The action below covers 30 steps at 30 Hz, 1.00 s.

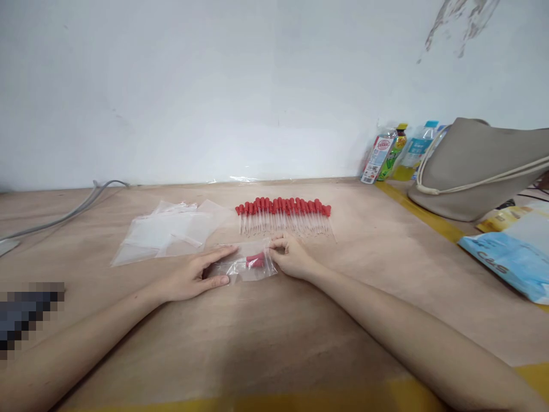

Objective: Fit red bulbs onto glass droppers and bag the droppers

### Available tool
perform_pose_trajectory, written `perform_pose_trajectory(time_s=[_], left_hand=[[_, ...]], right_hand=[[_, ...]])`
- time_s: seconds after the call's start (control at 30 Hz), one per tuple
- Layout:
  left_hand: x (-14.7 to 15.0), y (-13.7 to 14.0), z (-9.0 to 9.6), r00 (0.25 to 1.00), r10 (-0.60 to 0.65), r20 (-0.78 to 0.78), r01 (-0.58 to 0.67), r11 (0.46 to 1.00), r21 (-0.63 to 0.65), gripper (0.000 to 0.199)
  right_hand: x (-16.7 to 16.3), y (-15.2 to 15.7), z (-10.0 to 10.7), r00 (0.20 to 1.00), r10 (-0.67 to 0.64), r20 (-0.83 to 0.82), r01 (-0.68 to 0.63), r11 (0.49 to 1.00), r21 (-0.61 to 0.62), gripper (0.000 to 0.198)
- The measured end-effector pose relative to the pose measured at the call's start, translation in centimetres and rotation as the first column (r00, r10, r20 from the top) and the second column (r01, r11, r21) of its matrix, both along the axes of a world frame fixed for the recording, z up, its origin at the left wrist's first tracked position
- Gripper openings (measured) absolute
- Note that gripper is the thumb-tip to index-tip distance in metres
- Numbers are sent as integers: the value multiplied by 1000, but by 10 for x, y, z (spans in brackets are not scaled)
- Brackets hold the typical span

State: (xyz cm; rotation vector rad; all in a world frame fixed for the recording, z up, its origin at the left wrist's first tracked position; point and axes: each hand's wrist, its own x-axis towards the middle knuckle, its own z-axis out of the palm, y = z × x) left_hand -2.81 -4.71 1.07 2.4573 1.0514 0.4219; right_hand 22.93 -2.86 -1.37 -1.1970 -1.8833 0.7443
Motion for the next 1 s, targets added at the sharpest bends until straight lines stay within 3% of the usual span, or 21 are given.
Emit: perform_pose_trajectory(time_s=[0.13, 0.2, 0.27, 0.4, 0.53, 0.7, 0.83, 0.9, 1.0], left_hand=[[0, -1, 0, 999, 3, 47, 0, 998, -63, 43], [0, -2, 2, 998, 19, 62, -13, 995, -96, 36], [0, -2, 3, 998, 26, 63, -20, 994, -103, 33], [1, -3, 5, 998, 18, 60, -13, 996, -85, 30], [2, -4, 4, 998, 17, 57, -12, 996, -89, 32], [1, -3, 3, 1000, -16, 26, 16, 999, -30, 41], [0, -1, 2, 1000, -28, 10, 28, 1000, 11, 43], [0, -1, 2, 999, -33, 10, 32, 999, 22, 44], [1, -1, 2, 999, -34, 6, 34, 999, 32, 44]], right_hand=[[15, 17, 17, 967, -216, 134, 202, 973, 111, 14], [20, 32, 27, 912, -352, 211, 315, 930, 191, 14], [20, 48, 36, 833, -451, 321, 413, 892, 181, 16], [9, 76, 43, 665, -505, 550, 534, 836, 122, 24], [0, 90, 42, 599, -533, 598, 622, 779, 71, 31], [3, 95, 47, 607, -538, 585, 649, 761, 27, 28], [18, 93, 54, 735, -503, 455, 562, 827, 6, 24], [27, 88, 53, 828, -466, 311, 493, 870, -8, 29], [37, 71, 43, 908, -413, -70, 411, 911, -41, 25]])
